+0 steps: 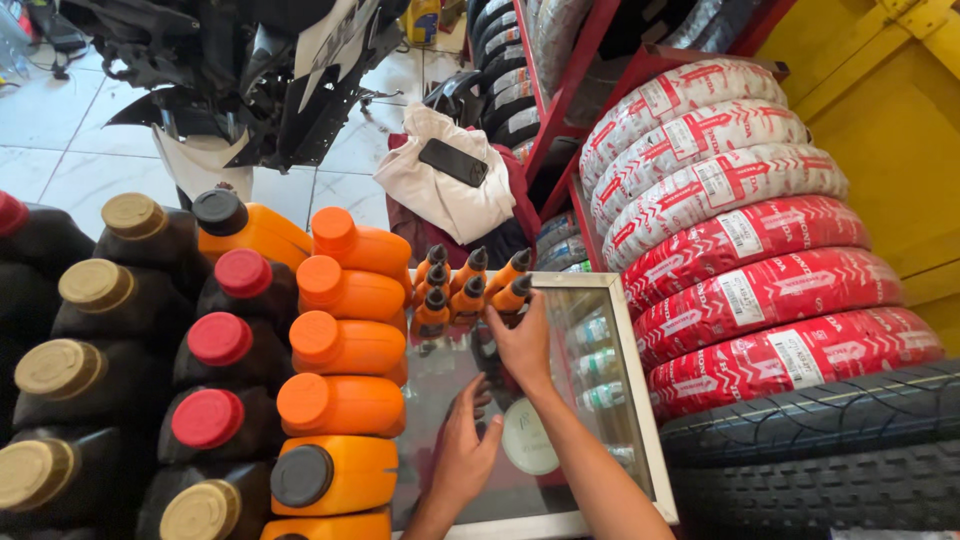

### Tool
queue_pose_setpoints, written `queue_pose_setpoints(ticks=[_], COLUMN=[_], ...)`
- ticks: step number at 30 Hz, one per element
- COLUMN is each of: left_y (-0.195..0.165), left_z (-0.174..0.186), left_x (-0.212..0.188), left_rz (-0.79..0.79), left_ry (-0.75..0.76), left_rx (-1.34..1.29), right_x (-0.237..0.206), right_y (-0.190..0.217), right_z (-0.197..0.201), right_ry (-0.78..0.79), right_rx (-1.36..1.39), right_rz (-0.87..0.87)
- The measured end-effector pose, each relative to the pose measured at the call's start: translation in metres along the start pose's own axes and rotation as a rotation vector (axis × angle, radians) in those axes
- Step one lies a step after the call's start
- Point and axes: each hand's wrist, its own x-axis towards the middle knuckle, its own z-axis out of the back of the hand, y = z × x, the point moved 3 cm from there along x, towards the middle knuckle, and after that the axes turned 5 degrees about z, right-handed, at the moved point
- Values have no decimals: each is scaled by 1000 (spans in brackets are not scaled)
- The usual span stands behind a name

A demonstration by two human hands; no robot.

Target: The person repeatedly picks up small orange bottles from a red shelf and places them on a glass display counter, then returns them to the shelf. The person also handles larger orange jugs, moving them between the shelf and the counter.

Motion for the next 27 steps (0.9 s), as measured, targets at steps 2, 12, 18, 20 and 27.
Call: queue_pose_setpoints(ticks=[2, 12, 18, 20, 27], left_y=[1, -27, -76, -85, -111], left_z=[-4, -34, -107, -138, -238], left_x=[0, -17, -60, -80, -166], left_rz=[11, -64, -85, 94, -86], left_ry=[11, 98, 430, 548, 960], left_rx=[13, 44, -16, -11, -72], right_x=[-1, -72, -151, -180, -304], right_y=[-2, -44, -40, -33, -2], right_z=[6, 106, 217, 256, 383], right_ry=[8, 86, 42, -26, -304], right_rx=[16, 165, 233, 260, 309], right_rz=[-3, -167, -304, -350, -410])
